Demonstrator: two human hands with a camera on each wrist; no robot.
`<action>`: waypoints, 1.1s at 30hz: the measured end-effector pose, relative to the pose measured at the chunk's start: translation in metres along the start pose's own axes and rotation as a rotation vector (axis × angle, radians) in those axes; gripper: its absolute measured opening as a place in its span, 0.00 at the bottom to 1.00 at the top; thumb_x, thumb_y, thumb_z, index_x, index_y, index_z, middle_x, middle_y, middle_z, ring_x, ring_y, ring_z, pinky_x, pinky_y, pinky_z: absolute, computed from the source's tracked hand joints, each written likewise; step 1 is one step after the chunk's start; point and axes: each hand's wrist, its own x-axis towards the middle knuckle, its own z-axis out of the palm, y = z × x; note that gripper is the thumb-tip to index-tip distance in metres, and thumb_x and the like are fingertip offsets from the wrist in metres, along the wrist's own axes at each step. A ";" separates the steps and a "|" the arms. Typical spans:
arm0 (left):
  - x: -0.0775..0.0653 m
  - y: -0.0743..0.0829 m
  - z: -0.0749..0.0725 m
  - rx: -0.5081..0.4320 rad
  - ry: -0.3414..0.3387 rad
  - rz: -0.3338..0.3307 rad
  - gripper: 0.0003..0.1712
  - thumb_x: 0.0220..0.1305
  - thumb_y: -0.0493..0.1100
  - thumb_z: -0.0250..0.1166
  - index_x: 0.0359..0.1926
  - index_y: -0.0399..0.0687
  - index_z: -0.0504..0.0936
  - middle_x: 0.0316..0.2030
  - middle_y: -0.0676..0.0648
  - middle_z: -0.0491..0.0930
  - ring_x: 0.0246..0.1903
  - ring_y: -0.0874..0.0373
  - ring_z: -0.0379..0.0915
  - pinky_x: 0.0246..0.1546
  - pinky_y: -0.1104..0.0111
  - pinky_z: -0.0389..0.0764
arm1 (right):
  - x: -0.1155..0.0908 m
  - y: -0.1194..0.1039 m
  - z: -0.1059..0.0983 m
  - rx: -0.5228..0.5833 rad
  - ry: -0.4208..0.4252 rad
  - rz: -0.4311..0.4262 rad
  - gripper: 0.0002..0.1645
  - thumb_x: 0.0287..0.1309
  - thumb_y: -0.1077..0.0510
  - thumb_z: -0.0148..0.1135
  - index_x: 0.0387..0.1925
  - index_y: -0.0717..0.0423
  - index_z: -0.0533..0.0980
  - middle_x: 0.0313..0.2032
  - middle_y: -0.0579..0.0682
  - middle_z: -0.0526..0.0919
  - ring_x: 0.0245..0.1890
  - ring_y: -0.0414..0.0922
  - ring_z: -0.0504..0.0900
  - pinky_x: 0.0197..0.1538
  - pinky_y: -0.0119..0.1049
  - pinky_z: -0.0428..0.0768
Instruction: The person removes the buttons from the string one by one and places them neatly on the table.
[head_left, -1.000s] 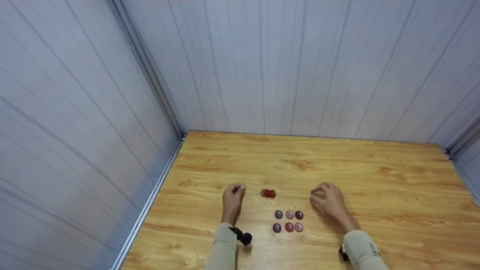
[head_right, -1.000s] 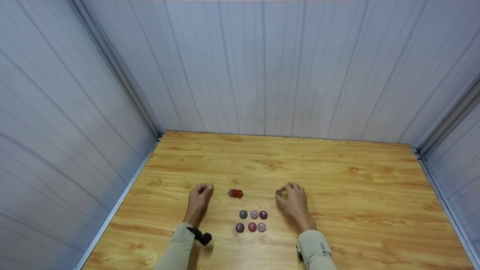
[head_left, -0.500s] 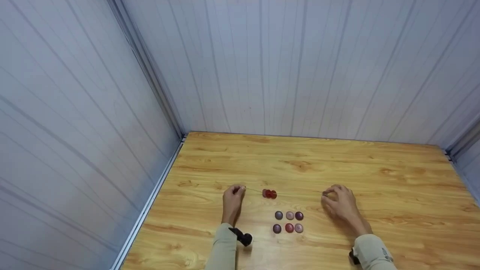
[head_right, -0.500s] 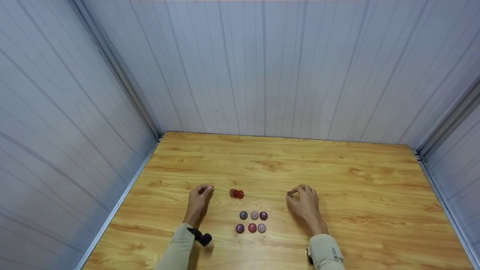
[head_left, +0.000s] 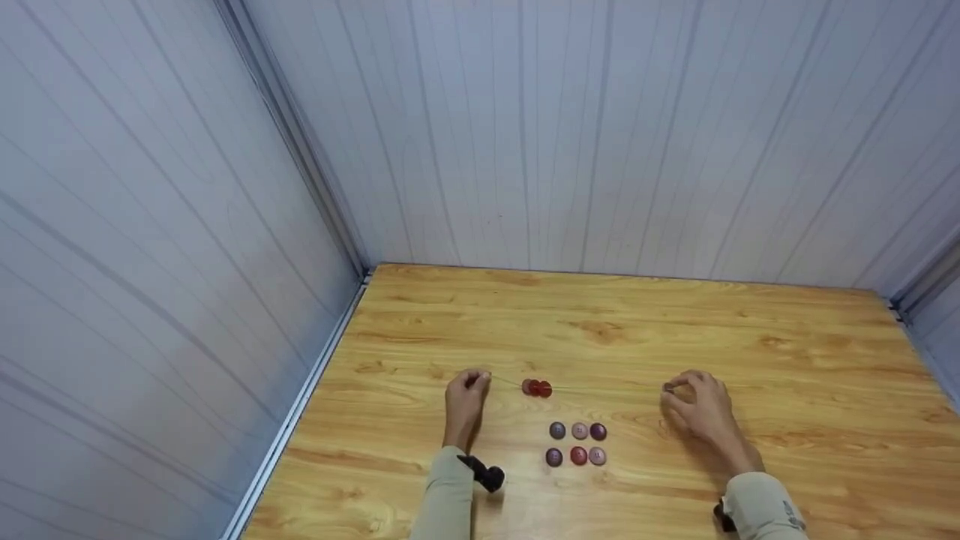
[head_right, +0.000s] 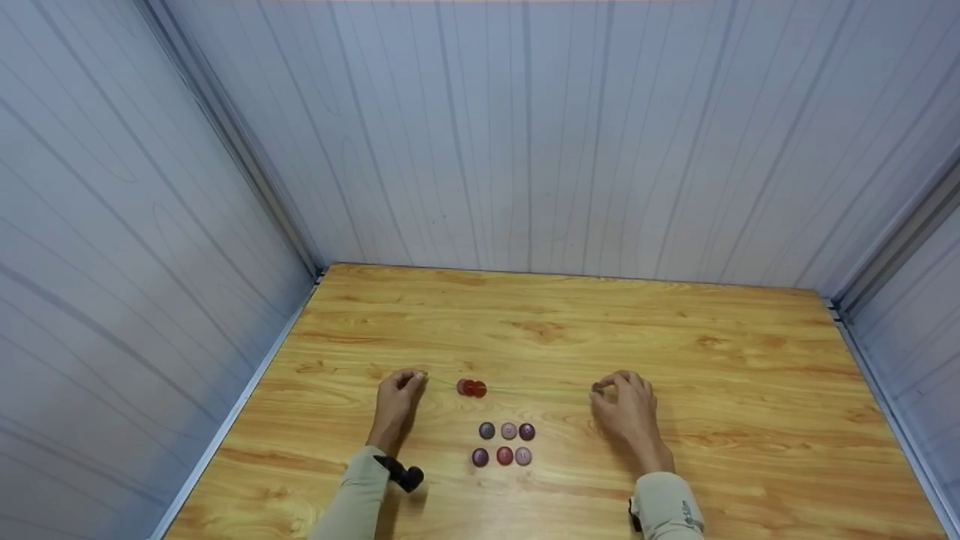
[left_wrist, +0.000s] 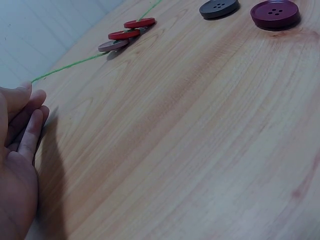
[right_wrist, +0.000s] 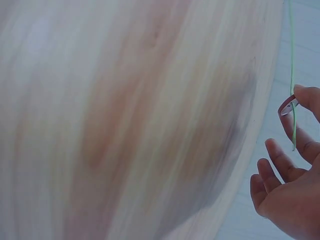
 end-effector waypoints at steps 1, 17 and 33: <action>0.000 0.000 0.000 -0.002 0.001 0.003 0.09 0.64 0.41 0.64 0.36 0.37 0.83 0.36 0.42 0.83 0.37 0.54 0.77 0.40 0.67 0.75 | 0.000 0.001 -0.001 0.003 0.002 0.003 0.21 0.62 0.50 0.62 0.46 0.64 0.76 0.57 0.70 0.67 0.60 0.68 0.59 0.60 0.64 0.56; -0.001 0.000 0.000 -0.022 -0.022 -0.035 0.09 0.65 0.41 0.62 0.37 0.38 0.82 0.33 0.44 0.81 0.34 0.56 0.74 0.37 0.68 0.75 | -0.008 0.016 -0.016 -0.017 0.024 0.011 0.23 0.62 0.50 0.61 0.49 0.65 0.74 0.57 0.71 0.67 0.58 0.69 0.60 0.57 0.65 0.57; -0.002 0.002 0.000 -0.009 -0.022 -0.024 0.09 0.65 0.41 0.63 0.37 0.39 0.83 0.35 0.43 0.82 0.35 0.56 0.75 0.39 0.68 0.76 | -0.010 0.014 -0.017 -0.023 0.038 0.006 0.24 0.61 0.50 0.62 0.49 0.66 0.75 0.58 0.71 0.67 0.57 0.68 0.60 0.58 0.65 0.56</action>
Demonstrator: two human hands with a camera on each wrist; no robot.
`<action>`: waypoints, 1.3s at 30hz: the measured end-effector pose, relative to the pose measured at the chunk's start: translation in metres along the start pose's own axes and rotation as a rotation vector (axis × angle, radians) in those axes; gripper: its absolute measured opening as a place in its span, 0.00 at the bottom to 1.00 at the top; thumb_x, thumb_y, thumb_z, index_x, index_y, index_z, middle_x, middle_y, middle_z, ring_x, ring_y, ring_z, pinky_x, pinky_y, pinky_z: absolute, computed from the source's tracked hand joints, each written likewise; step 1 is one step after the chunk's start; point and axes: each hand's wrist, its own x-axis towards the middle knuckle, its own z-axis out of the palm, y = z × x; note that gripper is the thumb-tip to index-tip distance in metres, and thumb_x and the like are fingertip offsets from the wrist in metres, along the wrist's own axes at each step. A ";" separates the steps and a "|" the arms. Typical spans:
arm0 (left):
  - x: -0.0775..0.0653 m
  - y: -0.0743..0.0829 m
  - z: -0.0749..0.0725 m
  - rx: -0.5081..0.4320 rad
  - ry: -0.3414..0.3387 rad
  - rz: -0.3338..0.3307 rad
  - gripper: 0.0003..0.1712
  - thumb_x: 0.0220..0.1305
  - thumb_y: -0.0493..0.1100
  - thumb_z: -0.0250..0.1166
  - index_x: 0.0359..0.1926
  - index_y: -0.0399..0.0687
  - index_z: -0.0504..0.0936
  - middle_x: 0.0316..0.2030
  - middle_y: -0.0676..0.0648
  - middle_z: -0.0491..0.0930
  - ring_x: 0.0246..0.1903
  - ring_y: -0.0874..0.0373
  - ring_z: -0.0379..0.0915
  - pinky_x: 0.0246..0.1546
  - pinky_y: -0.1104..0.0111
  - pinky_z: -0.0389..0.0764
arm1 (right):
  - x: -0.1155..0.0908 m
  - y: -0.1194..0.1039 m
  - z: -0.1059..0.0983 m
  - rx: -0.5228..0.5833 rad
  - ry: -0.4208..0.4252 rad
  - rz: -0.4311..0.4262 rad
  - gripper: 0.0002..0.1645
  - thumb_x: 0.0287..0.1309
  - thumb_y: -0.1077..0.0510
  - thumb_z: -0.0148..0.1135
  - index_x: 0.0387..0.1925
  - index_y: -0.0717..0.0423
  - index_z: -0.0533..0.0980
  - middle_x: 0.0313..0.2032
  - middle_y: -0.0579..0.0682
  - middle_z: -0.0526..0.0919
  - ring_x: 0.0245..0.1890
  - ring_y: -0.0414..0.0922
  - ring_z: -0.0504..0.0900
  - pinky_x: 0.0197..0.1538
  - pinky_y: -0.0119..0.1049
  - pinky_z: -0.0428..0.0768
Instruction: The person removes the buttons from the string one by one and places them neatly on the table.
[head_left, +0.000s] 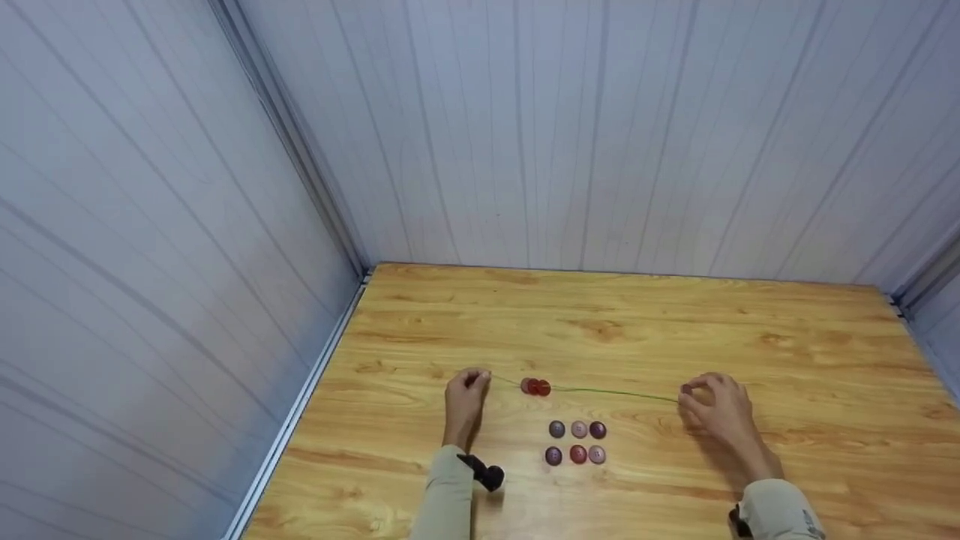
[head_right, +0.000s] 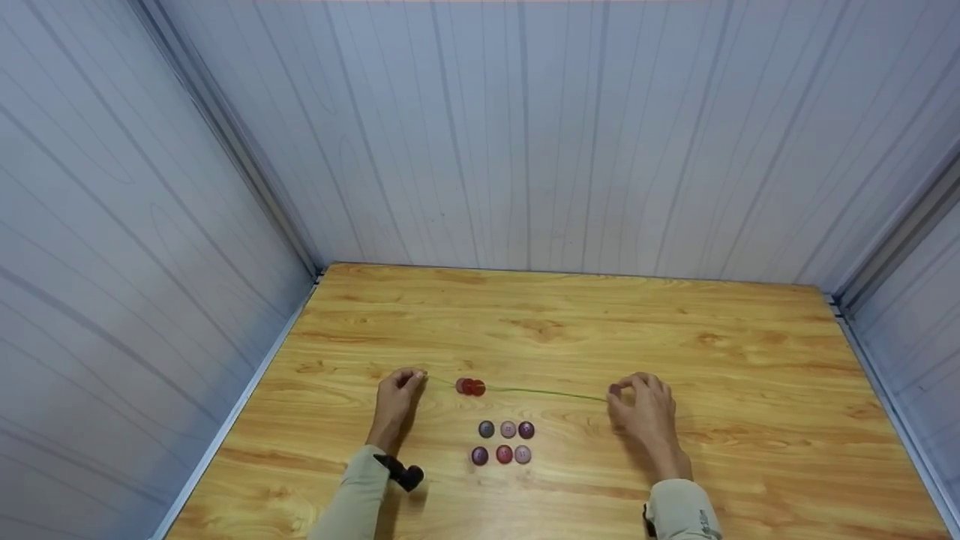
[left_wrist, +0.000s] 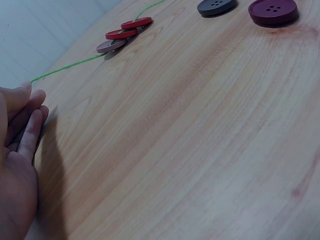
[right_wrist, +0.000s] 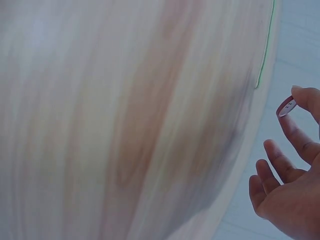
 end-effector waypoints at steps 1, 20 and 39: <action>0.000 0.000 0.000 -0.003 -0.003 -0.001 0.09 0.65 0.41 0.63 0.37 0.39 0.83 0.35 0.43 0.82 0.35 0.56 0.75 0.39 0.67 0.76 | 0.000 -0.001 0.001 -0.005 0.003 -0.007 0.23 0.61 0.50 0.62 0.49 0.66 0.75 0.57 0.71 0.68 0.57 0.68 0.61 0.57 0.65 0.57; 0.003 -0.001 0.001 0.047 0.025 0.002 0.08 0.64 0.40 0.63 0.35 0.39 0.83 0.34 0.45 0.82 0.35 0.58 0.75 0.41 0.67 0.76 | -0.013 -0.043 0.038 -0.076 0.000 -0.148 0.13 0.53 0.54 0.69 0.38 0.54 0.78 0.56 0.64 0.73 0.59 0.63 0.63 0.60 0.64 0.55; 0.002 -0.001 0.000 0.055 0.017 0.015 0.08 0.64 0.41 0.63 0.35 0.40 0.83 0.34 0.45 0.82 0.35 0.57 0.76 0.39 0.67 0.76 | -0.026 -0.063 0.064 -0.207 -0.085 -0.293 0.14 0.49 0.53 0.72 0.38 0.50 0.79 0.54 0.56 0.74 0.57 0.57 0.67 0.58 0.59 0.62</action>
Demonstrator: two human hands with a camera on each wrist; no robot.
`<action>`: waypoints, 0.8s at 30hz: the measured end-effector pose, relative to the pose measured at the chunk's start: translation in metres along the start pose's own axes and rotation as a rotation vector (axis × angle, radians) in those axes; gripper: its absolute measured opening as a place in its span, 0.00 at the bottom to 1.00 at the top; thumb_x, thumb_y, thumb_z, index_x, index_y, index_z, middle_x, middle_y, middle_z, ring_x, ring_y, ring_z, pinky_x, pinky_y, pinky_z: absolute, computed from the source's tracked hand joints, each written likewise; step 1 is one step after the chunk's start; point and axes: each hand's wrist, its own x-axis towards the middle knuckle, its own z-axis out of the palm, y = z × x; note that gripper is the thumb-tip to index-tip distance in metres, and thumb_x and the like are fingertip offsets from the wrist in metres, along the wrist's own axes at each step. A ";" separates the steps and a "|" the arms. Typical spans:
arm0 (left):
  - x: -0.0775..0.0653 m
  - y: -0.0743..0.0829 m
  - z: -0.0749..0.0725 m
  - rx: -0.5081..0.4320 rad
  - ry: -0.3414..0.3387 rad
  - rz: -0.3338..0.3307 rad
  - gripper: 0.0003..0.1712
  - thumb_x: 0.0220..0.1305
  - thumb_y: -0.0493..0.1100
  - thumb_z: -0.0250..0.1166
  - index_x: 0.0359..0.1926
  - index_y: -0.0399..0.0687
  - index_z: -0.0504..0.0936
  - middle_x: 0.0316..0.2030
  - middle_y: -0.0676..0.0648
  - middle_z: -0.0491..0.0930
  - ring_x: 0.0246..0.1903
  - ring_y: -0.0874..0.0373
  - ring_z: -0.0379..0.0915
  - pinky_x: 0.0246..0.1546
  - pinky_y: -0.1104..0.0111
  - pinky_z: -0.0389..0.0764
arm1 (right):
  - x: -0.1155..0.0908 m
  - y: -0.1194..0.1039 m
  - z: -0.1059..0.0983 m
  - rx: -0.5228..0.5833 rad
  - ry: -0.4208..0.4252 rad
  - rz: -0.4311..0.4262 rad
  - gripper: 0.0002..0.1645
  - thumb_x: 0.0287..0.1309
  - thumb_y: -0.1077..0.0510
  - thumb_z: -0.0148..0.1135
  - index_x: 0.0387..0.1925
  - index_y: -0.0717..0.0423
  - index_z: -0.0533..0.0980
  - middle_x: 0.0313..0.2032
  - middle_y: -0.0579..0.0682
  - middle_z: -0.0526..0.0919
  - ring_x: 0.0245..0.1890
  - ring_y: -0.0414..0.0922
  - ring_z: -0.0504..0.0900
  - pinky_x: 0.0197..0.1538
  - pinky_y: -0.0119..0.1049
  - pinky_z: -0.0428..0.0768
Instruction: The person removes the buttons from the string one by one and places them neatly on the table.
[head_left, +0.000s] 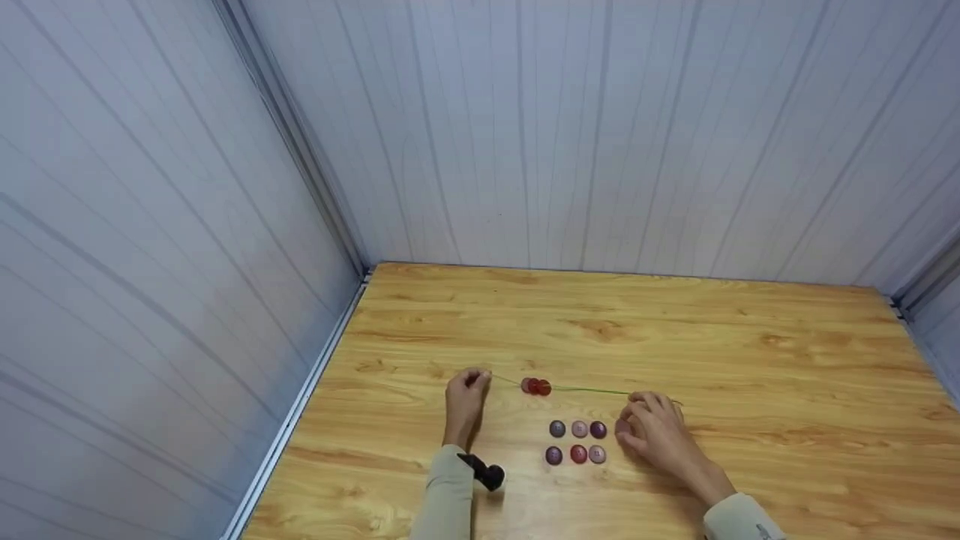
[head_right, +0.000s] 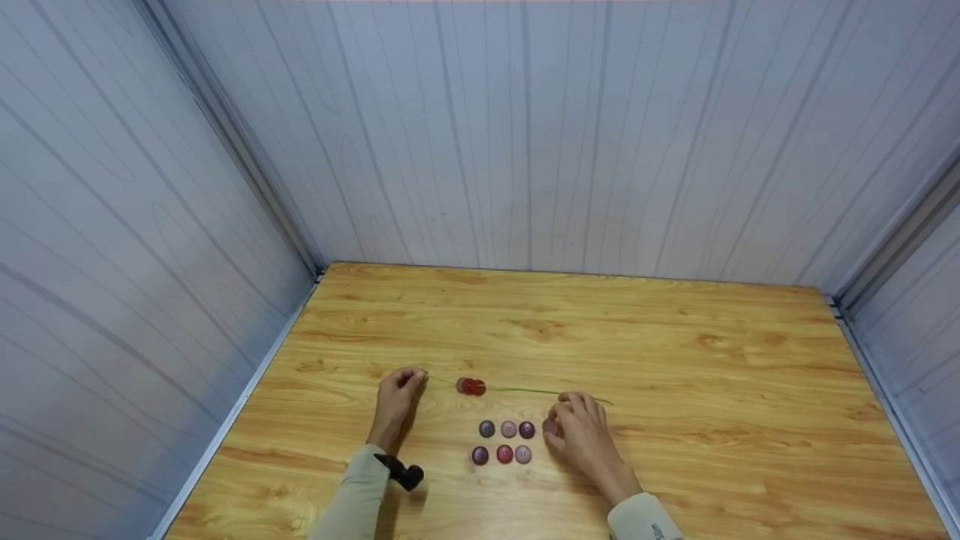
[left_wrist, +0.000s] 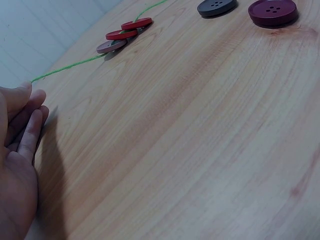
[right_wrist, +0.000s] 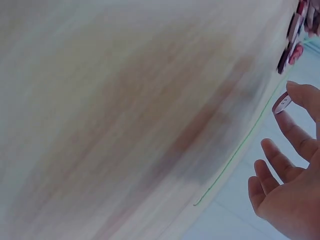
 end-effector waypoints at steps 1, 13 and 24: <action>0.000 0.000 0.000 0.000 -0.001 -0.003 0.08 0.64 0.41 0.63 0.35 0.40 0.83 0.34 0.45 0.82 0.35 0.57 0.75 0.39 0.67 0.76 | 0.000 -0.001 0.000 -0.004 -0.007 -0.003 0.14 0.49 0.53 0.72 0.38 0.51 0.79 0.54 0.56 0.74 0.58 0.57 0.67 0.58 0.58 0.63; 0.000 0.000 0.000 -0.008 0.002 -0.003 0.07 0.64 0.41 0.63 0.34 0.40 0.83 0.33 0.46 0.81 0.34 0.58 0.74 0.37 0.68 0.74 | 0.001 -0.002 0.008 -0.037 -0.008 -0.039 0.14 0.47 0.55 0.73 0.37 0.51 0.79 0.50 0.53 0.75 0.56 0.56 0.68 0.56 0.56 0.65; 0.001 -0.001 0.000 0.006 0.022 0.024 0.07 0.63 0.40 0.65 0.33 0.39 0.82 0.32 0.46 0.81 0.34 0.60 0.74 0.39 0.68 0.74 | 0.002 -0.004 0.008 -0.036 -0.036 0.001 0.12 0.51 0.53 0.70 0.37 0.50 0.79 0.52 0.54 0.74 0.57 0.57 0.67 0.59 0.58 0.63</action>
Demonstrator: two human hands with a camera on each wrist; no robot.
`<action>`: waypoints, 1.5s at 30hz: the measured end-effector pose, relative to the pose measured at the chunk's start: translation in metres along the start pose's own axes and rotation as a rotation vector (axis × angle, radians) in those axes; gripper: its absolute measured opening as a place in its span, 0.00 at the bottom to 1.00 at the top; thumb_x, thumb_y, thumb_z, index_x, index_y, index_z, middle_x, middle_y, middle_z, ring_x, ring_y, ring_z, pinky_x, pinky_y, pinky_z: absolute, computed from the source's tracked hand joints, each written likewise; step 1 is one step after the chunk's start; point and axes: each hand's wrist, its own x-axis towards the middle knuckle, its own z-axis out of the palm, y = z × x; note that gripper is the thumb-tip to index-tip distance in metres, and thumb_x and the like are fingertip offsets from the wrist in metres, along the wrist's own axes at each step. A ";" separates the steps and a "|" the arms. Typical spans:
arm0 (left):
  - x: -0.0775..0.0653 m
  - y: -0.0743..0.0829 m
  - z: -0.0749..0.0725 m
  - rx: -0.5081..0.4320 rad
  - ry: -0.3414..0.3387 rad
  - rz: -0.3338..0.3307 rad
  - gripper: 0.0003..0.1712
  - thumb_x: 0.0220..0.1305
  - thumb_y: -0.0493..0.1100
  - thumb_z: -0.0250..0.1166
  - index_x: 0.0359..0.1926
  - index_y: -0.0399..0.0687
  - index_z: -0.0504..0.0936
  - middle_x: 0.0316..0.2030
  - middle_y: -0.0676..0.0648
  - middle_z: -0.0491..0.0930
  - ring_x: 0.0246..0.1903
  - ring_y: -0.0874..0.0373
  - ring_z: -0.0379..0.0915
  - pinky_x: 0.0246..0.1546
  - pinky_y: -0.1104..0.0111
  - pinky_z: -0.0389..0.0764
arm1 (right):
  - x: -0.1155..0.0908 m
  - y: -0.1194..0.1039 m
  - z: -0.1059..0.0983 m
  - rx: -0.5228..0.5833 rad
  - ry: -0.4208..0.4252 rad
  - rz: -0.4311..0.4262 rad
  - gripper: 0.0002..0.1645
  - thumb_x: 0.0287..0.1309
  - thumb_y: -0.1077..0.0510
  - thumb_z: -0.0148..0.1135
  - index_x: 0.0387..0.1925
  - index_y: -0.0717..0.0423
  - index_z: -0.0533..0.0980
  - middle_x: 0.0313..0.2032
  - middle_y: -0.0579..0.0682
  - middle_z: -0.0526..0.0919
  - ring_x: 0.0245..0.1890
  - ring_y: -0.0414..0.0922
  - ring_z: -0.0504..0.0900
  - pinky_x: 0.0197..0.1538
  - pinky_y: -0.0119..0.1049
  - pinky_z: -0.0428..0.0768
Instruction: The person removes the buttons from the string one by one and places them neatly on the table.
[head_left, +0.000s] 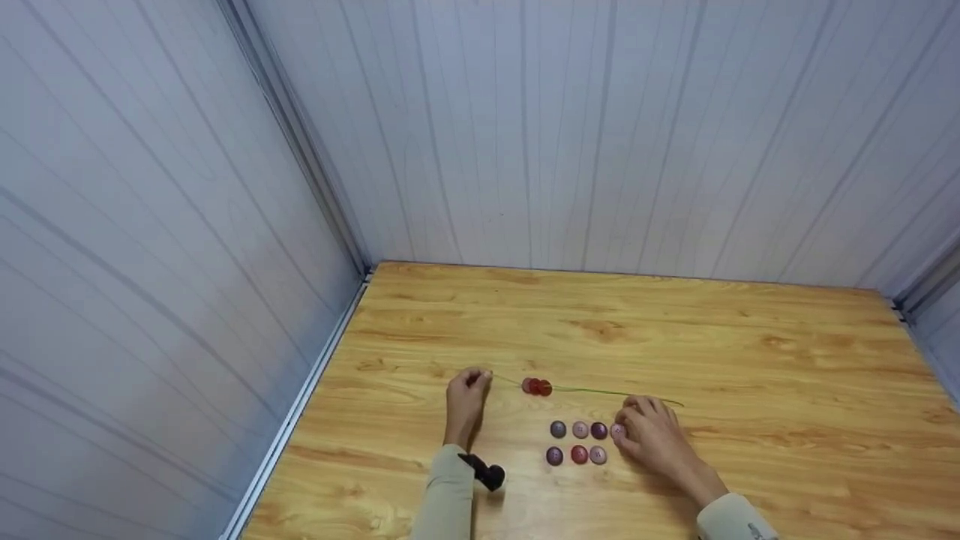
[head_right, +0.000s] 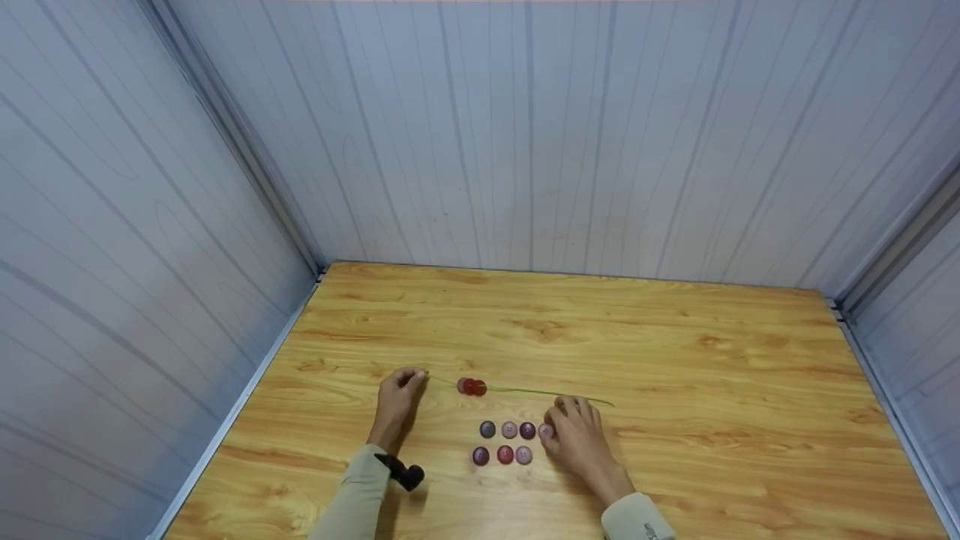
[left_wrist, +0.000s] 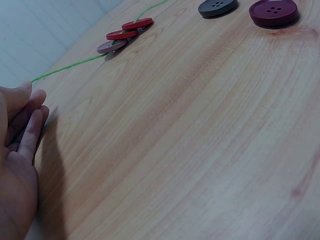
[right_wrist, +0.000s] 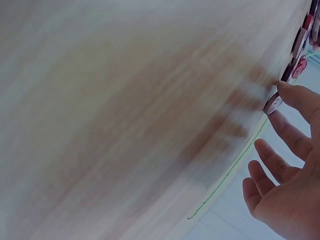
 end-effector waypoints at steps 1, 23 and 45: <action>-0.001 0.000 0.000 -0.006 -0.004 -0.007 0.08 0.63 0.40 0.64 0.34 0.38 0.82 0.32 0.46 0.81 0.34 0.59 0.74 0.39 0.68 0.74 | 0.000 0.000 0.000 0.000 -0.001 -0.001 0.12 0.52 0.53 0.70 0.37 0.50 0.79 0.52 0.54 0.74 0.57 0.57 0.67 0.58 0.58 0.63; -0.003 0.000 -0.001 -0.049 -0.021 -0.003 0.10 0.64 0.40 0.63 0.37 0.34 0.82 0.36 0.40 0.82 0.37 0.53 0.76 0.38 0.67 0.74 | 0.055 -0.039 -0.005 0.138 0.030 0.001 0.14 0.53 0.54 0.70 0.40 0.54 0.78 0.55 0.56 0.73 0.58 0.59 0.66 0.60 0.60 0.60; -0.001 0.001 -0.001 0.008 -0.027 -0.041 0.08 0.64 0.42 0.63 0.36 0.40 0.83 0.35 0.45 0.82 0.35 0.57 0.75 0.39 0.68 0.75 | 0.087 -0.059 0.034 0.247 -0.035 0.121 0.19 0.54 0.53 0.69 0.46 0.55 0.78 0.54 0.55 0.74 0.59 0.59 0.65 0.60 0.58 0.59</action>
